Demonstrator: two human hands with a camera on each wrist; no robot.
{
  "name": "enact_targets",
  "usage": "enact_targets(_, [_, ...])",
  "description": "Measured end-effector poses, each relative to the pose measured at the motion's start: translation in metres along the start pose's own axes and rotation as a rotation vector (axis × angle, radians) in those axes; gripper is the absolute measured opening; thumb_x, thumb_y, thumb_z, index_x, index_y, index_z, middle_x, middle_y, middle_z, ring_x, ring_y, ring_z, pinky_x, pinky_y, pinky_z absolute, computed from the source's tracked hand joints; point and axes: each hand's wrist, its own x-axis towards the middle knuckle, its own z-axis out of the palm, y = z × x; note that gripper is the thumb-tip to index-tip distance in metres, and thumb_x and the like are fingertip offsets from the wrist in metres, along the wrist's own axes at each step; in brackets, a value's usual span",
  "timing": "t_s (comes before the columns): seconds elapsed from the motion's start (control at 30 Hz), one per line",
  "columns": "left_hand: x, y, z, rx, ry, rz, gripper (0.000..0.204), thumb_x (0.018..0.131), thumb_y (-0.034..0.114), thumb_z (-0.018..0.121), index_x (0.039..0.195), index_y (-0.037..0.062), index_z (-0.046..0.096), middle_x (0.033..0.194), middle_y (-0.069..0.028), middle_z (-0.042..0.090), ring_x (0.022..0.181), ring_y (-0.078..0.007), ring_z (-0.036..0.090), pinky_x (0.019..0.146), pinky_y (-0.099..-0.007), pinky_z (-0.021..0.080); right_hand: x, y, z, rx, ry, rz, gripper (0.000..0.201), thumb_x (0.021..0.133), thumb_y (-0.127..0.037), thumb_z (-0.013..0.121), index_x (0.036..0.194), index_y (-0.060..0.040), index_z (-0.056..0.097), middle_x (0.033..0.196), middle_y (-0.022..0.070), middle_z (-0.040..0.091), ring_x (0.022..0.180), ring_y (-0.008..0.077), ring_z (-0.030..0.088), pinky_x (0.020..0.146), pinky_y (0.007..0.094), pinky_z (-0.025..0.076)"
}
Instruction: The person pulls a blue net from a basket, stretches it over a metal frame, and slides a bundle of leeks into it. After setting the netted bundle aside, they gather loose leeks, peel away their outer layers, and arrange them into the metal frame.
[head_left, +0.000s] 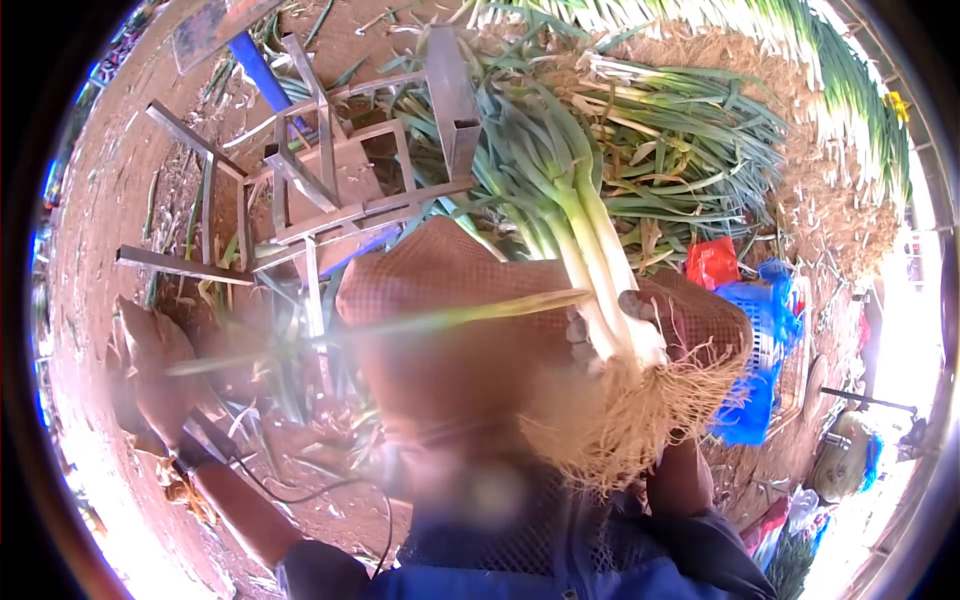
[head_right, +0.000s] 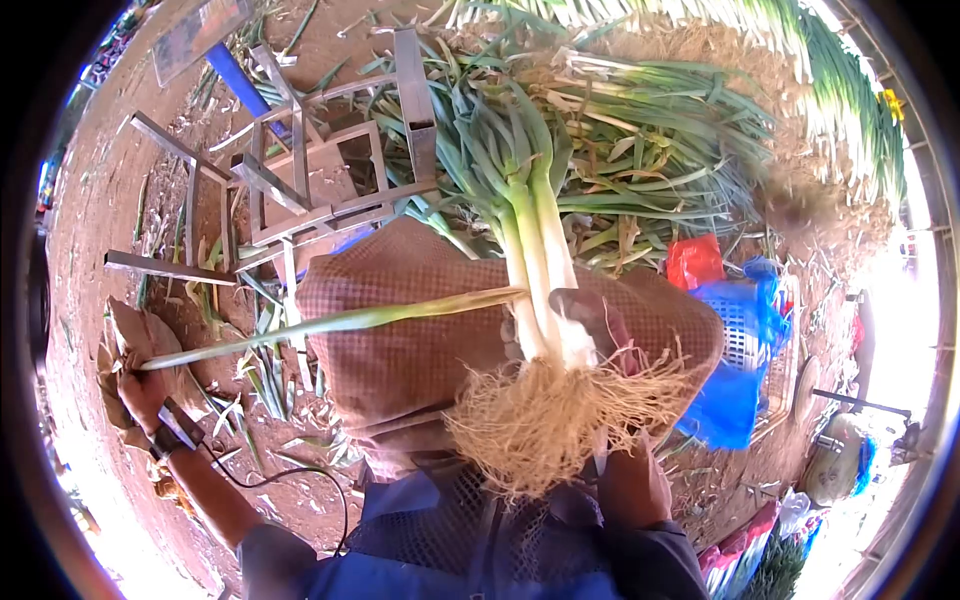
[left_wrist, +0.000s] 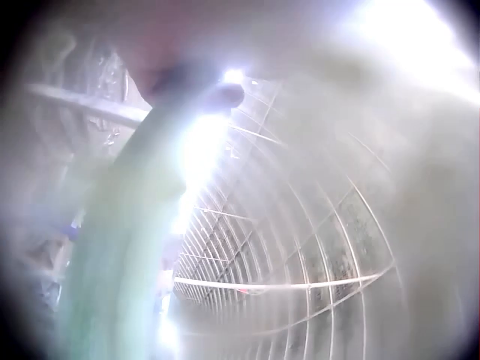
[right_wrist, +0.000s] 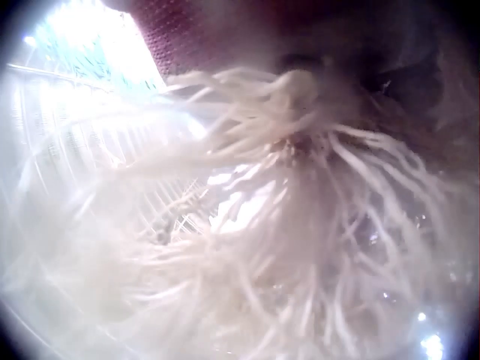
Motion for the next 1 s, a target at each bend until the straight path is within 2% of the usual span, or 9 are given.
enact_targets(0.17, [0.001, -0.109, -0.036, 0.42, 0.148, 0.12, 0.011, 0.102, -0.002, 0.041, 0.105, -0.0059, 0.052, 0.078, -0.0018, 0.041, 0.066, -0.0104, 0.038, 0.061, -0.022, 0.037, 0.007, 0.047, 0.003, -0.486, 0.166, -0.467, 0.044, 0.099, -0.024, 0.062, 0.137, -0.0018, 0.055, 0.135, 0.0178, 0.059, 0.126, 0.0296, 0.058, 0.107, 0.0442, 0.049])
enact_targets(0.33, [-0.02, -0.057, -0.072, 0.133, 0.302, 0.026, 0.021, 0.109, 0.009, 0.04, 0.104, -0.0064, 0.053, 0.073, 0.0011, 0.033, 0.06, -0.0083, 0.03, 0.055, -0.0196, 0.031, 0.015, 0.059, -0.004, -0.744, 0.185, -0.635, 0.043, 0.1, -0.022, 0.06, 0.137, -0.0004, 0.054, 0.136, 0.0183, 0.059, 0.127, 0.0299, 0.058, 0.108, 0.0445, 0.048])
enact_targets(0.4, [-0.027, -0.031, -0.102, 0.332, 0.265, 0.338, 0.022, 0.108, 0.009, 0.041, 0.109, -0.0085, 0.053, 0.073, 0.0013, 0.033, 0.061, -0.008, 0.031, 0.056, -0.0207, 0.031, 0.022, 0.066, -0.009, -0.786, 0.182, -0.653, 0.043, 0.101, -0.022, 0.06, 0.137, -0.0001, 0.054, 0.136, 0.0184, 0.058, 0.127, 0.03, 0.057, 0.109, 0.0445, 0.047])
enact_targets(0.47, [-0.032, 0.001, -0.135, -0.964, 0.646, -0.55, 0.024, 0.108, 0.011, 0.043, 0.114, -0.0098, 0.053, 0.073, 0.0015, 0.034, 0.063, -0.0077, 0.032, 0.058, -0.0216, 0.031, 0.029, 0.071, -0.014, -0.621, 0.19, -0.456, 0.043, 0.101, -0.014, 0.057, 0.14, 0.0032, 0.05, 0.138, 0.0198, 0.057, 0.129, 0.0302, 0.056, 0.112, 0.043, 0.043])
enact_targets(0.5, [-0.03, 0.032, -0.139, -0.937, 0.717, -0.568, 0.026, 0.107, 0.012, 0.044, 0.117, -0.0105, 0.053, 0.074, 0.0017, 0.035, 0.064, -0.0077, 0.033, 0.059, -0.0217, 0.032, 0.038, 0.081, -0.004, -0.812, 0.201, -0.716, 0.04, 0.099, -0.026, 0.063, 0.13, -0.0018, 0.061, 0.124, 0.0099, 0.065, 0.117, 0.0205, 0.059, 0.105, 0.0336, 0.045])
enact_targets(0.6, [-0.05, 0.0, -0.201, -1.039, 0.6, -0.318, 0.031, 0.108, 0.018, 0.048, 0.119, -0.01, 0.055, 0.074, 0.0022, 0.035, 0.064, -0.0082, 0.031, 0.059, -0.0227, 0.03, 0.052, 0.092, 0.0, -1.004, 0.193, -0.705, 0.04, 0.101, -0.021, 0.058, 0.134, 0.0019, 0.056, 0.137, 0.0155, 0.059, 0.128, 0.0239, 0.056, 0.112, 0.0365, 0.042])
enact_targets(0.77, [-0.066, 0.032, -0.248, -0.945, 0.668, -0.302, 0.033, 0.108, 0.021, 0.049, 0.12, -0.0097, 0.056, 0.074, 0.0023, 0.035, 0.063, -0.0069, 0.029, 0.057, -0.0221, 0.028, 0.072, 0.083, 0.018, -0.368, 0.211, -0.354, 0.033, 0.09, -0.007, 0.069, 0.122, -0.0021, 0.062, 0.113, 0.0041, 0.066, 0.102, 0.0146, 0.061, 0.09, 0.0304, 0.051])
enact_targets(0.9, [-0.077, 0.077, -0.265, -0.886, 0.777, -0.296, 0.037, 0.108, 0.021, 0.05, 0.126, -0.0113, 0.054, 0.076, 0.003, 0.037, 0.062, -0.0058, 0.029, 0.054, -0.0212, 0.027, 0.082, 0.08, 0.029, -0.639, 0.038, -0.562, 0.028, 0.095, -0.013, 0.065, 0.121, -0.003, 0.063, 0.111, 0.0035, 0.066, 0.1, 0.0143, 0.061, 0.088, 0.0309, 0.052])
enact_targets(1.0, [-0.082, 0.108, -0.255, -0.514, 0.856, -0.354, 0.039, 0.107, 0.017, 0.051, 0.133, -0.0118, 0.052, 0.075, 0.0041, 0.033, 0.063, -0.0045, 0.026, 0.054, -0.0212, 0.024, 0.097, 0.072, 0.034, -0.255, 0.267, -0.076, 0.028, 0.097, -0.016, 0.064, 0.121, -0.0027, 0.065, 0.106, 0.0046, 0.067, 0.093, 0.0131, 0.062, 0.084, 0.0302, 0.053])
